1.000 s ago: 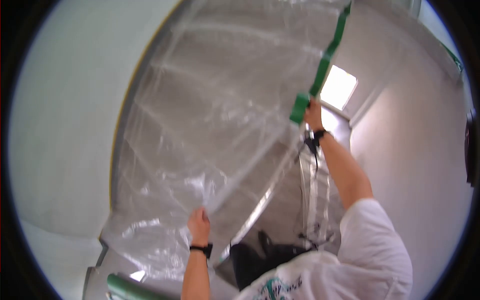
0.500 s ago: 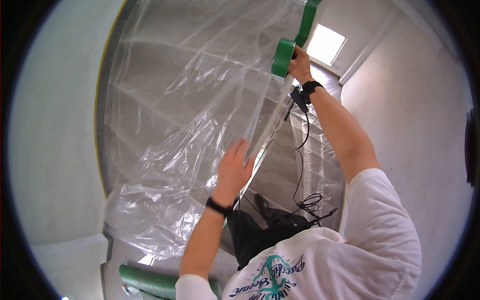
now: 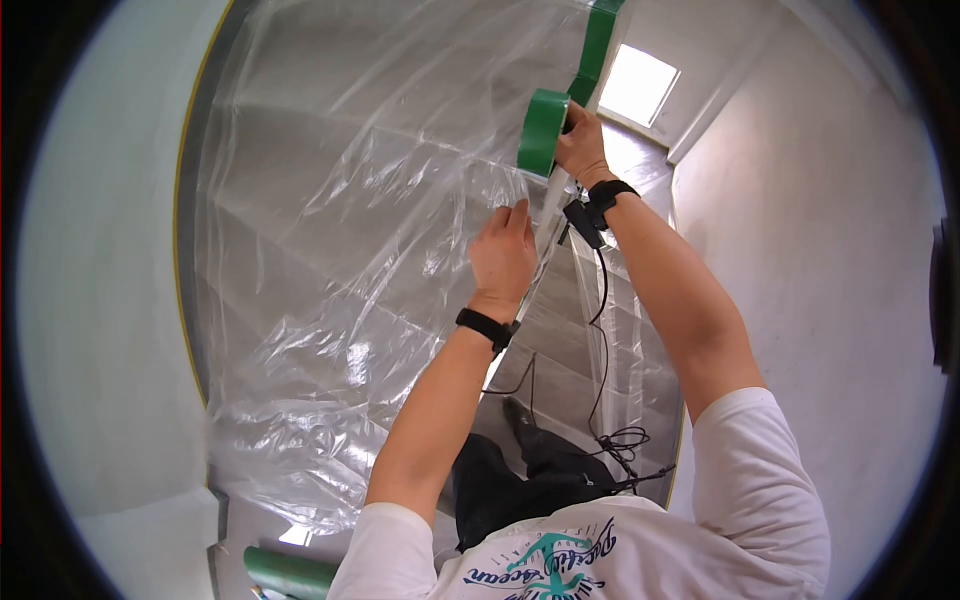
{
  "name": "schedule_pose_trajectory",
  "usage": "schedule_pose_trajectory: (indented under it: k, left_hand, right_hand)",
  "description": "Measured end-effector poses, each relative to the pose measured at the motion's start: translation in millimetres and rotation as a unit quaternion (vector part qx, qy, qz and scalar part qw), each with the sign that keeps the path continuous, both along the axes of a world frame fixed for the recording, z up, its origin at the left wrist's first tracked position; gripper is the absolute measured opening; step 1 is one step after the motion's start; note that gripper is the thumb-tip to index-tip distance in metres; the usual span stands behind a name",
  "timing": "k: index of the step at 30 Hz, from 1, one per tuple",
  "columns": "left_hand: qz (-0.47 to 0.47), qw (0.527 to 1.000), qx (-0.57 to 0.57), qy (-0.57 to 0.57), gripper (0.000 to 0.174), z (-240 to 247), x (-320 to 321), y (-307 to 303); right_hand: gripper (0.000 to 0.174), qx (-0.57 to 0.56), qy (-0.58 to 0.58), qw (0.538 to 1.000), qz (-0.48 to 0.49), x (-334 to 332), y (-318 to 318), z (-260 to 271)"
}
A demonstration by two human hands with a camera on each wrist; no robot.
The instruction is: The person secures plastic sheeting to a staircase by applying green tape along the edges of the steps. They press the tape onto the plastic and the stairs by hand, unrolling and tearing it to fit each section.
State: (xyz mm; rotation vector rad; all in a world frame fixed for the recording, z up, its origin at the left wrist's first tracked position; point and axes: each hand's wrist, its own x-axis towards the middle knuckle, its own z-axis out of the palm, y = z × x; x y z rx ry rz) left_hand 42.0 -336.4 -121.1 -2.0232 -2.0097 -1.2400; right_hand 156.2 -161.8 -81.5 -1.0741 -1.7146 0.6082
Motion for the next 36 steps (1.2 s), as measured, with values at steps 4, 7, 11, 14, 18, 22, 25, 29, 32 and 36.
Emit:
schedule_pose_trajectory:
  k: [4,7,11,14,18,22,25,29,32,36]
  left_hand:
    - [-0.037,0.999,0.006,0.012,0.028,-15,6,7]
    - [-0.066,0.998,-0.016,0.005,0.027,-20,7,12]
    - [-0.112,0.992,0.028,-0.055,0.023,-30,-4,23]
    - [-0.111,0.98,-0.102,-0.126,0.018,-31,-17,32]
    - [-0.139,0.966,-0.054,-0.211,0.02,-20,-30,46]
    - [-0.088,0.978,-0.009,-0.187,0.023,-7,-25,43]
    - [-0.096,0.984,-0.009,-0.152,0.02,-18,-23,45]
    - [-0.054,0.994,0.018,-0.096,0.016,-34,-39,52]
    - [-0.101,0.995,-0.005,-0.004,0.015,-31,-43,42]
    - [-0.08,0.993,0.031,-0.078,0.023,-15,-43,27]
  right_hand:
    - [0.032,0.001,-0.018,1.0,-0.011,1,3,-3]
    - [0.033,-0.01,0.0,1.0,-0.004,1,8,-8]
    - [0.033,0.018,0.037,0.999,0.004,-1,9,-10]
    - [0.034,-0.006,0.017,1.0,0.015,6,4,-3]
    - [0.037,-0.054,-0.002,0.997,0.046,10,1,7]
    - [0.039,-0.043,-0.044,0.996,0.062,18,14,8]
    - [0.029,-0.057,-0.094,0.994,0.017,18,6,25]
    - [0.04,-0.062,-0.103,0.993,0.013,17,-11,44]
    - [0.041,-0.061,-0.192,0.979,-0.042,17,-26,54]
    - [0.038,0.03,-0.251,0.966,-0.053,8,-25,64]
